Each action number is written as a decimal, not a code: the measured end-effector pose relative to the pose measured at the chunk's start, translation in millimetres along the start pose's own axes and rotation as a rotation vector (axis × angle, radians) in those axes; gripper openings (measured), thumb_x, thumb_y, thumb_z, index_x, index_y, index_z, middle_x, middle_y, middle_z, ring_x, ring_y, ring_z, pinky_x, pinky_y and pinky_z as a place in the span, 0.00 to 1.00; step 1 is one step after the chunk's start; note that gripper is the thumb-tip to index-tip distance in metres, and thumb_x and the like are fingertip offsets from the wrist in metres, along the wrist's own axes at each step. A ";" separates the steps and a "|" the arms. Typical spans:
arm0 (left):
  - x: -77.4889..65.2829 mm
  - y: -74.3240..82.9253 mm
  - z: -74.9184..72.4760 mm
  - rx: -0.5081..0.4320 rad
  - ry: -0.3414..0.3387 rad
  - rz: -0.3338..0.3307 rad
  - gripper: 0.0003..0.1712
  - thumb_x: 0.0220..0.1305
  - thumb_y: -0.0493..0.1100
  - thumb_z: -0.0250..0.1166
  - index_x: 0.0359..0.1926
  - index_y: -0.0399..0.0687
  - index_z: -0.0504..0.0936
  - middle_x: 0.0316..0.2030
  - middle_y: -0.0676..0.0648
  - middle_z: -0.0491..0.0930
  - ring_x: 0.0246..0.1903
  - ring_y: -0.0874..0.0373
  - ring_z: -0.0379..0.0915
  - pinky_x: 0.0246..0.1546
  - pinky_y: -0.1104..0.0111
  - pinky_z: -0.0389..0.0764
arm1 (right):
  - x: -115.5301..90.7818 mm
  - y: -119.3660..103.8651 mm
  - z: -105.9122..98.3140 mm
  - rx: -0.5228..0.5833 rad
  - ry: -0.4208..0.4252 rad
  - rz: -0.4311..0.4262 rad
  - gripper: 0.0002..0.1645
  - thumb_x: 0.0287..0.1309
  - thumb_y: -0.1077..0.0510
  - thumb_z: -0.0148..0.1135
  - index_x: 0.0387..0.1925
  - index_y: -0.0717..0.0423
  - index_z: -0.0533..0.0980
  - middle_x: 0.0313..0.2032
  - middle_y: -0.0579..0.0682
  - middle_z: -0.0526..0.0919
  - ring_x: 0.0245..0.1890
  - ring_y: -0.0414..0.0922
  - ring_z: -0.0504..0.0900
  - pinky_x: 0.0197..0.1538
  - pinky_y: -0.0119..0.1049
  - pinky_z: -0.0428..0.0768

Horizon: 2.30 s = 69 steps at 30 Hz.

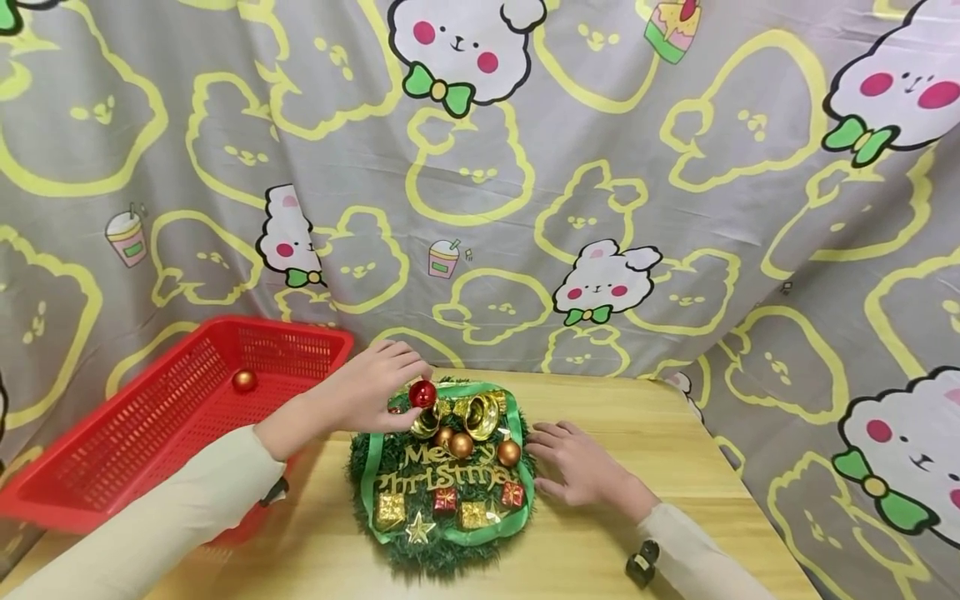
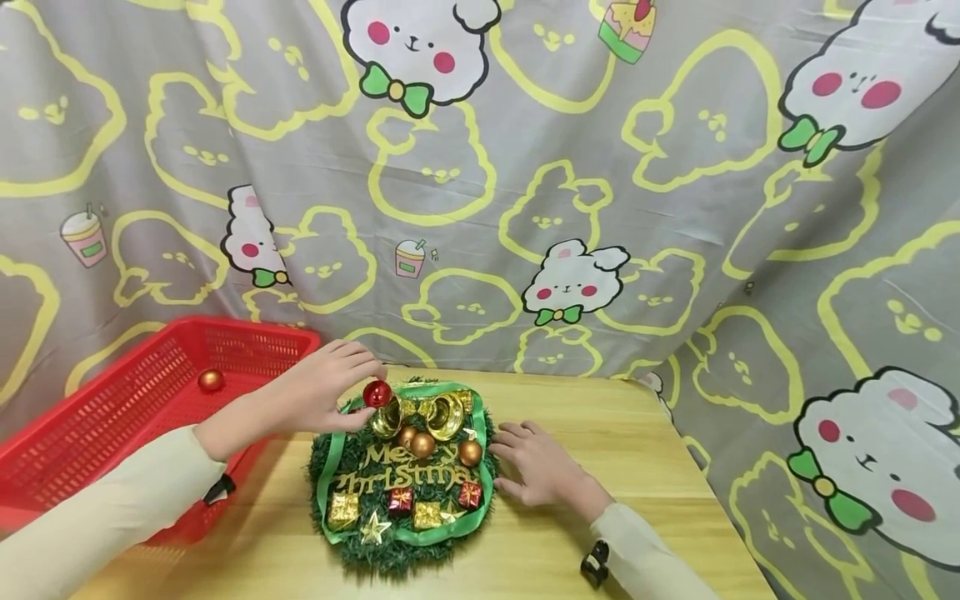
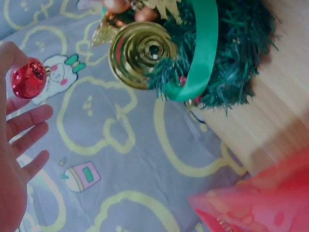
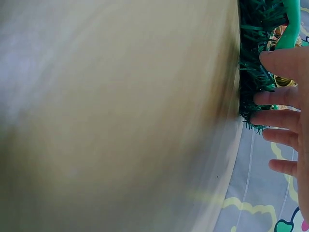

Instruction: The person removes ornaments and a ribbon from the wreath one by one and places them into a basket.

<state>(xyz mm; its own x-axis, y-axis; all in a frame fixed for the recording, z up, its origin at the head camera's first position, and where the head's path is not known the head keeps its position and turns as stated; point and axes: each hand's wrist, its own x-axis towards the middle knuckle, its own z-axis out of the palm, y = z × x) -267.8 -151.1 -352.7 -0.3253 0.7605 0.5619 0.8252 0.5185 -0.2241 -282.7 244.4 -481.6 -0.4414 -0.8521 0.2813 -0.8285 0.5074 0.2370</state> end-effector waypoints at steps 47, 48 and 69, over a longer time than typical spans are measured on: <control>-106.5 -114.8 -39.7 0.250 0.002 -0.574 0.21 0.54 0.49 0.70 0.42 0.40 0.78 0.40 0.39 0.79 0.46 0.40 0.72 0.48 0.45 0.74 | -3.1 -1.5 1.2 -0.073 0.029 -0.043 0.32 0.64 0.36 0.60 0.58 0.55 0.81 0.58 0.56 0.84 0.61 0.57 0.81 0.61 0.57 0.78; -109.7 -116.2 -38.2 0.254 -0.009 -0.587 0.21 0.54 0.49 0.70 0.42 0.40 0.78 0.40 0.39 0.78 0.45 0.40 0.72 0.48 0.44 0.74 | -2.8 -1.6 0.8 -0.071 0.031 -0.044 0.32 0.64 0.37 0.60 0.58 0.55 0.81 0.58 0.56 0.84 0.61 0.57 0.81 0.61 0.57 0.78; -166.4 -132.1 7.9 0.175 -0.322 -0.811 0.29 0.59 0.51 0.70 0.51 0.33 0.73 0.50 0.31 0.76 0.50 0.35 0.67 0.53 0.38 0.71 | -2.4 -2.6 0.5 -0.053 0.004 -0.015 0.32 0.66 0.36 0.57 0.59 0.54 0.80 0.59 0.54 0.83 0.62 0.56 0.79 0.63 0.57 0.76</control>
<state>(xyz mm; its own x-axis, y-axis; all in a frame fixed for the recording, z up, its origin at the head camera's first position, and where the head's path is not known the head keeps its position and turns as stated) -326.4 -343.0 -422.9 -0.9145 0.1928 0.3555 0.2110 0.9774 0.0127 -279.7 245.0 -483.4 -0.4272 -0.8593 0.2812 -0.8157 0.5004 0.2901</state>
